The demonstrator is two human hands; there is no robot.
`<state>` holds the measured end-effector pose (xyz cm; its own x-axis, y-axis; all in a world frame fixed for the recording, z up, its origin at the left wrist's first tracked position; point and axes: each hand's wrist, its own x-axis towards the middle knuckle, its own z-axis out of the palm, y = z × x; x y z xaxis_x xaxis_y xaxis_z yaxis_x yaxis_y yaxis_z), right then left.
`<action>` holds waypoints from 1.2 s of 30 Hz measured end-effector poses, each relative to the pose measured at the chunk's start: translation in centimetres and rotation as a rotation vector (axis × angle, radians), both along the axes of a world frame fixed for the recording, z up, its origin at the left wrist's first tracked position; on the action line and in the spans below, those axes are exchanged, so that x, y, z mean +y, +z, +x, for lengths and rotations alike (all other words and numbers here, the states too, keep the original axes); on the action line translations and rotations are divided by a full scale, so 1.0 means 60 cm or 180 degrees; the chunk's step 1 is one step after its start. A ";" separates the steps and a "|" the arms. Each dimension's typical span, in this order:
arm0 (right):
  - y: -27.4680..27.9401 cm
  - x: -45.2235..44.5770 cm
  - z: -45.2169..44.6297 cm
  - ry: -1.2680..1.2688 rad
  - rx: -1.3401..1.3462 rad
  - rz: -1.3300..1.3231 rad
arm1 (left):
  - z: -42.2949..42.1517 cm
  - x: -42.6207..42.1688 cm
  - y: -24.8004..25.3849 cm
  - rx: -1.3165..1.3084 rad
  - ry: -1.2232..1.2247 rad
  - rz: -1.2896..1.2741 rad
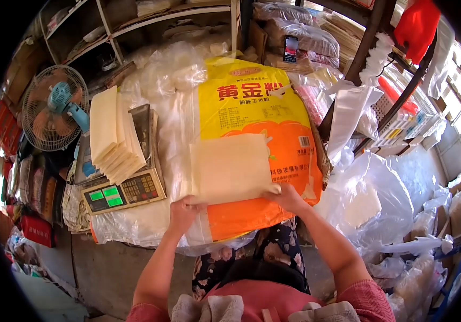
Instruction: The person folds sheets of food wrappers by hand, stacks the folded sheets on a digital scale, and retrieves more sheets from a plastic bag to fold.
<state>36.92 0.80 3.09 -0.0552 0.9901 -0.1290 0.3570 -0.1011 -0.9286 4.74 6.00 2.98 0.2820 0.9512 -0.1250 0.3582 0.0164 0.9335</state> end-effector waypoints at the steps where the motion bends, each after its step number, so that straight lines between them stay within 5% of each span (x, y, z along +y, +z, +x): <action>1: 0.015 0.011 -0.004 -0.0328 -0.0092 -0.0624 | 0.012 0.009 -0.003 -0.0237 0.0227 0.0105; 3: 0.006 0.033 -0.010 -0.0392 -0.0496 -0.0127 | 0.029 0.034 -0.037 -0.0717 0.0685 0.0319; 7: 0.000 0.070 -0.018 -0.0557 -0.1183 -0.0195 | 0.063 0.034 -0.021 0.2013 0.0312 0.2698; 11: 0.010 0.061 -0.054 -0.0679 -0.2492 0.1007 | 0.068 0.022 -0.035 0.2444 -0.0695 0.2394; 13: 0.024 0.058 -0.054 0.0018 -0.2892 0.1386 | 0.063 0.033 -0.033 0.2477 -0.0814 0.2486; 18: 0.035 0.051 -0.009 0.1220 -0.3125 0.1197 | 0.015 0.088 -0.056 0.2162 -0.0971 0.2728; 21: 0.024 0.046 0.047 0.1470 -0.1659 0.1456 | 0.007 0.078 0.026 0.1645 -0.0662 0.1538; 24: 0.062 0.029 0.033 0.0249 -0.1040 0.0163 | 0.000 0.093 0.020 0.0633 -0.0173 0.0578; 27: 0.017 0.074 0.022 -0.0660 -0.1087 0.0219 | 0.058 0.131 -0.018 -0.0492 0.0935 0.0848; 31: 0.026 0.115 -0.001 -0.0955 -0.1651 -0.0257 | 0.115 0.152 -0.018 0.1863 0.0584 0.2275; 34: 0.029 0.123 -0.014 -0.1033 -0.2385 0.0035 | 0.141 0.153 -0.031 0.2428 -0.0091 0.1589; 36: 0.021 0.129 -0.015 -0.0676 -0.2809 0.1136 | 0.147 0.151 -0.040 0.2664 -0.0189 0.1548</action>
